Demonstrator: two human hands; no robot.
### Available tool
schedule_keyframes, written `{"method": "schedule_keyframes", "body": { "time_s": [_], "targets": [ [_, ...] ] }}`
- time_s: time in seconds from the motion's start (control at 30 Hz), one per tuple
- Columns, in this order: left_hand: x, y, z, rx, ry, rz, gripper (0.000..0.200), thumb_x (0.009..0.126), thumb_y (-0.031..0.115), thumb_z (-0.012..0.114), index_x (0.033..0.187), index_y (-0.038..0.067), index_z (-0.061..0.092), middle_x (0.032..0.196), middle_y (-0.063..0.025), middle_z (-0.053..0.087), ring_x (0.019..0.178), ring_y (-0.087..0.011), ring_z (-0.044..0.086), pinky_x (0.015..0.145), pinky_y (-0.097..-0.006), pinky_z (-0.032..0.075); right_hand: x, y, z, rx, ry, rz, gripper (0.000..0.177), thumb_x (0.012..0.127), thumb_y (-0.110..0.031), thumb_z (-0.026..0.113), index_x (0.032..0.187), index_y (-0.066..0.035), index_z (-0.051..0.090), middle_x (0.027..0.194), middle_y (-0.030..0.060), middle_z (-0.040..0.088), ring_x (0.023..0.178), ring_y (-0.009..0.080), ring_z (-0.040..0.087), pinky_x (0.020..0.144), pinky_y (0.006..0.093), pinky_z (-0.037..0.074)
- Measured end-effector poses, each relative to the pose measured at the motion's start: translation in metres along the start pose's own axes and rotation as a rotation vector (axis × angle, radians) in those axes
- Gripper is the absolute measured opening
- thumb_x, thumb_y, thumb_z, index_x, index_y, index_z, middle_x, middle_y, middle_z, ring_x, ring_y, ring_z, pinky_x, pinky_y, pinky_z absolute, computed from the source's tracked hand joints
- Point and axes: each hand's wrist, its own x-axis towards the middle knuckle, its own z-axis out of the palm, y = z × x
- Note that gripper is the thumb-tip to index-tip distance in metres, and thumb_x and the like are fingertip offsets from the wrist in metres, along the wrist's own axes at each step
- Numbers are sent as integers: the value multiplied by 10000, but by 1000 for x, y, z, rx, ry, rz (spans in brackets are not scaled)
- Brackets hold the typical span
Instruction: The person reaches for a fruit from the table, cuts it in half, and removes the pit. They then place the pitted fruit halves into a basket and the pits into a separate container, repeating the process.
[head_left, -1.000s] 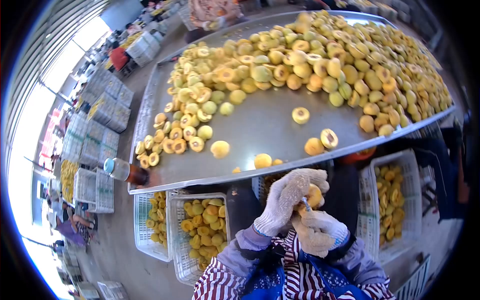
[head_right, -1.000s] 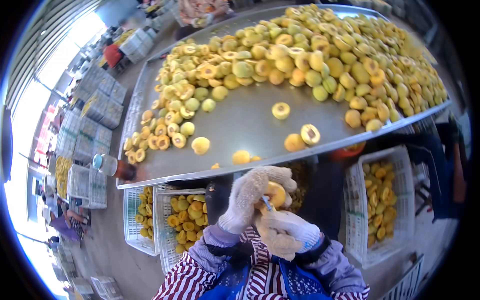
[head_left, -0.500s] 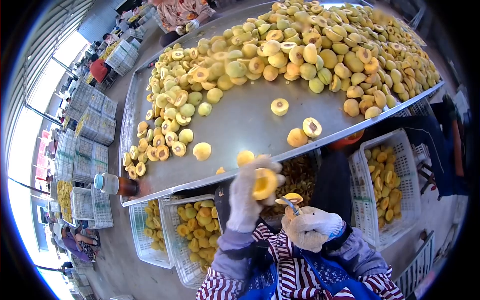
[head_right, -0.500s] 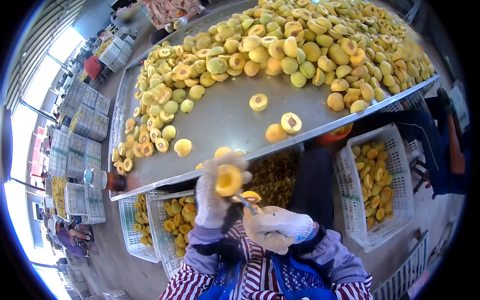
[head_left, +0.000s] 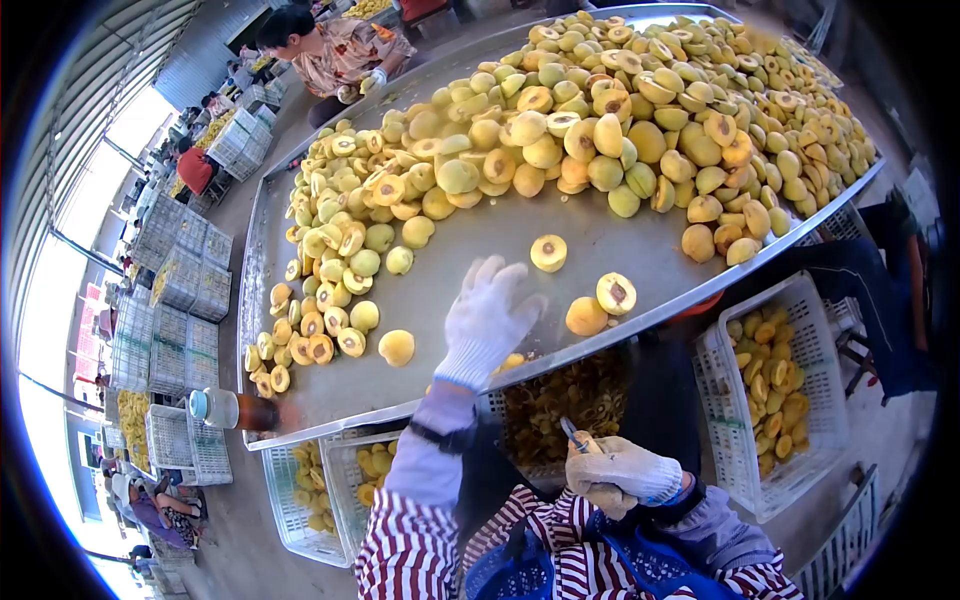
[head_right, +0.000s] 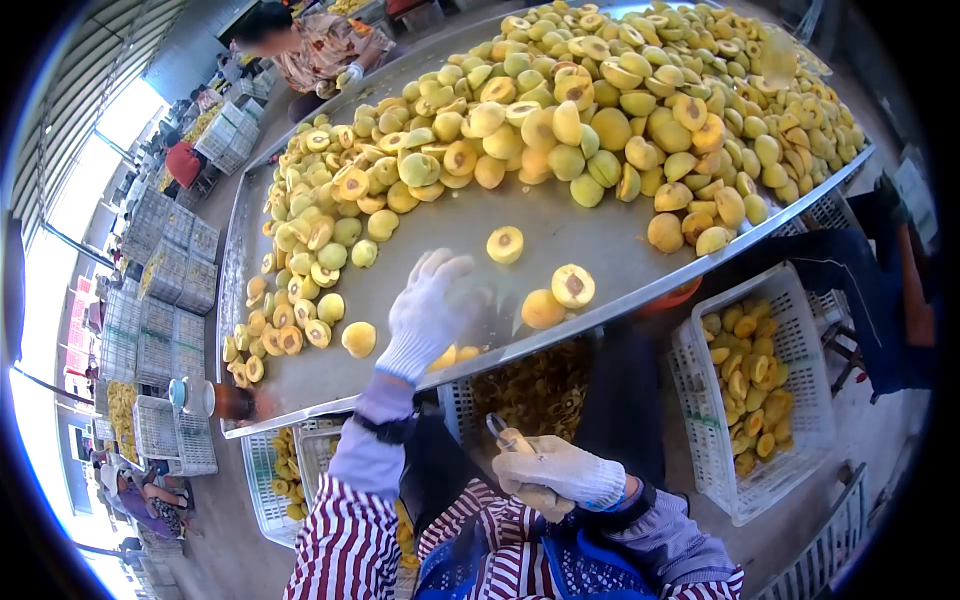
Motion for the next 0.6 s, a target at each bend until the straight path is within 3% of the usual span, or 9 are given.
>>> {"method": "schedule_keyframes", "body": {
  "time_s": [0.1, 0.17, 0.23, 0.27, 0.3, 0.33, 0.37, 0.47, 0.6],
  "targets": [
    [63, 12, 46, 146, -152, -185, 648, 826, 630, 601, 1302, 193, 558, 1394, -135, 474, 1328, -324, 403, 1045, -459, 381, -6, 6, -14, -8, 97, -25, 374, 983, -353, 572, 763, -52, 541, 493, 7, 462, 360, 94, 418, 353, 227, 339],
    [90, 20, 80, -15, -423, -323, 722, 826, 706, 532, 1337, 195, 534, 1405, -147, 458, 1323, -345, 400, 1043, -497, 363, -9, 7, -17, -26, 215, -33, 323, 941, -259, 569, 726, -18, 559, 472, 54, 476, 347, 145, 438, 354, 275, 370],
    [86, 56, 84, 156, -464, -204, 680, 820, 667, 559, 1281, 168, 579, 1374, -175, 485, 1340, -373, 377, 976, -499, 387, -10, 8, -21, 38, 231, -45, 361, 983, -332, 565, 788, -28, 565, 486, 20, 465, 360, 110, 438, 372, 247, 374],
    [95, 72, 66, 173, -710, -112, 692, 798, 641, 589, 1310, 177, 566, 1403, -162, 470, 1350, -375, 367, 981, -530, 355, -6, 9, -26, 14, 251, -52, 322, 964, -284, 563, 788, -14, 569, 488, 43, 488, 358, 134, 456, 365, 259, 378],
    [83, 80, 90, 201, -590, -28, 670, 763, 593, 654, 1283, 176, 594, 1375, -133, 483, 1336, -364, 376, 980, -534, 361, -2, 11, -31, -4, 273, -62, 284, 945, -236, 561, 788, 0, 573, 489, 66, 511, 356, 158, 474, 357, 270, 382],
    [69, 85, 105, 216, -542, 63, 660, 753, 571, 680, 1276, 176, 601, 1359, -130, 488, 1339, -360, 367, 975, -515, 380, -2, 17, -31, -143, 282, -141, 375, 1026, -376, 462, 844, -66, 571, 480, -9, 461, 325, 107, 402, 309, 248, 290],
    [64, 86, 107, 231, -500, 161, 652, 743, 548, 705, 1269, 175, 609, 1342, -126, 493, 1342, -355, 358, 970, -497, 399, -1, 10, -28, -151, 284, -126, 359, 1023, -359, 474, 837, -65, 563, 479, -2, 463, 326, 109, 405, 311, 246, 297],
    [60, 80, 59, 137, -720, 62, 624, 750, 483, 735, 1263, 149, 614, 1348, -129, 478, 1395, -354, 295, 1003, -465, 418, -2, -4, -16, -164, 290, -95, 342, 1017, -340, 493, 810, -70, 534, 472, 9, 451, 323, 116, 397, 318, 241, 311],
    [21, 31, 41, 2, -621, -8, 524, 772, 396, 737, 1229, 158, 640, 1384, -130, 455, 1430, -356, 243, 1062, -464, 389, -3, 1, -14, -200, 286, -152, 347, 1016, -355, 491, 794, -88, 511, 464, 5, 422, 317, 118, 363, 311, 251, 294]
  ]
}}
